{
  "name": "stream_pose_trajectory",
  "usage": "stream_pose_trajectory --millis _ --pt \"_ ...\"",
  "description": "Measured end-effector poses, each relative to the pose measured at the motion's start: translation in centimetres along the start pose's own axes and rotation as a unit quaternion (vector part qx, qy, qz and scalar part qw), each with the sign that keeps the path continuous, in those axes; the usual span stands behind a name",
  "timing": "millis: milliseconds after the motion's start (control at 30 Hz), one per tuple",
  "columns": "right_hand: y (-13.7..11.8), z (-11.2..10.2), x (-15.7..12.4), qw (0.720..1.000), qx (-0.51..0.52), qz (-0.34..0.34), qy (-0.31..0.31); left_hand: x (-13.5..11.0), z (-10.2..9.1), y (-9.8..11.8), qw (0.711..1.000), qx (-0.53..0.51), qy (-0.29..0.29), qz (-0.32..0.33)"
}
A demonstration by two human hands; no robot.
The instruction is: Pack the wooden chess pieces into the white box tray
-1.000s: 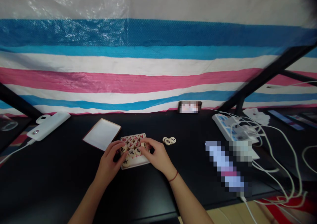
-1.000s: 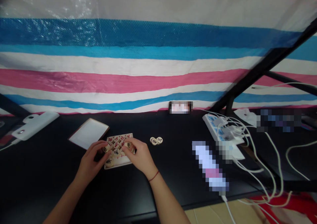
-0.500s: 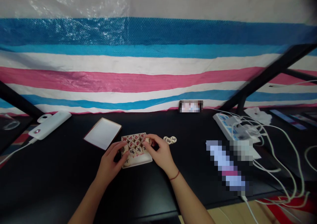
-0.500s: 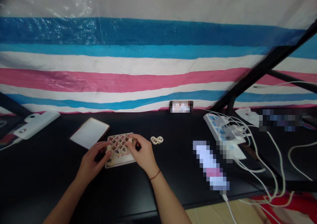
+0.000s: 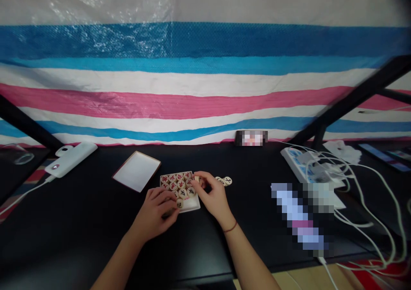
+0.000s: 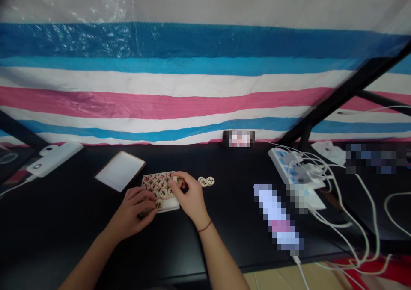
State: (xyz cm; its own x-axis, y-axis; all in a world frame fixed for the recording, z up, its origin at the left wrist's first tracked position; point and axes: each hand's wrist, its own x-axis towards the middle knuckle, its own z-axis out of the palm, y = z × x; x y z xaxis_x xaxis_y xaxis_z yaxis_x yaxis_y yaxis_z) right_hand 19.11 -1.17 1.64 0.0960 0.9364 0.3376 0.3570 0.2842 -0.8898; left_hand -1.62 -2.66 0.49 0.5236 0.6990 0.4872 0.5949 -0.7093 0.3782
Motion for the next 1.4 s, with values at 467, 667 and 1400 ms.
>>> stream_pose_trajectory --millis 467,667,1400 --pt "-0.3 0.3 -0.2 0.999 0.002 -0.018 -0.046 -0.2 0.4 0.2 0.997 0.062 -0.016 -0.033" --pt "-0.2 0.4 -0.2 0.998 -0.008 -0.017 -0.058 -0.1 0.7 0.2 0.998 0.063 -0.008 -0.025" --pt "-0.7 0.2 -0.6 0.99 0.021 -0.087 -0.105 -0.4 1.1 0.1 0.998 0.068 -0.004 -0.004"
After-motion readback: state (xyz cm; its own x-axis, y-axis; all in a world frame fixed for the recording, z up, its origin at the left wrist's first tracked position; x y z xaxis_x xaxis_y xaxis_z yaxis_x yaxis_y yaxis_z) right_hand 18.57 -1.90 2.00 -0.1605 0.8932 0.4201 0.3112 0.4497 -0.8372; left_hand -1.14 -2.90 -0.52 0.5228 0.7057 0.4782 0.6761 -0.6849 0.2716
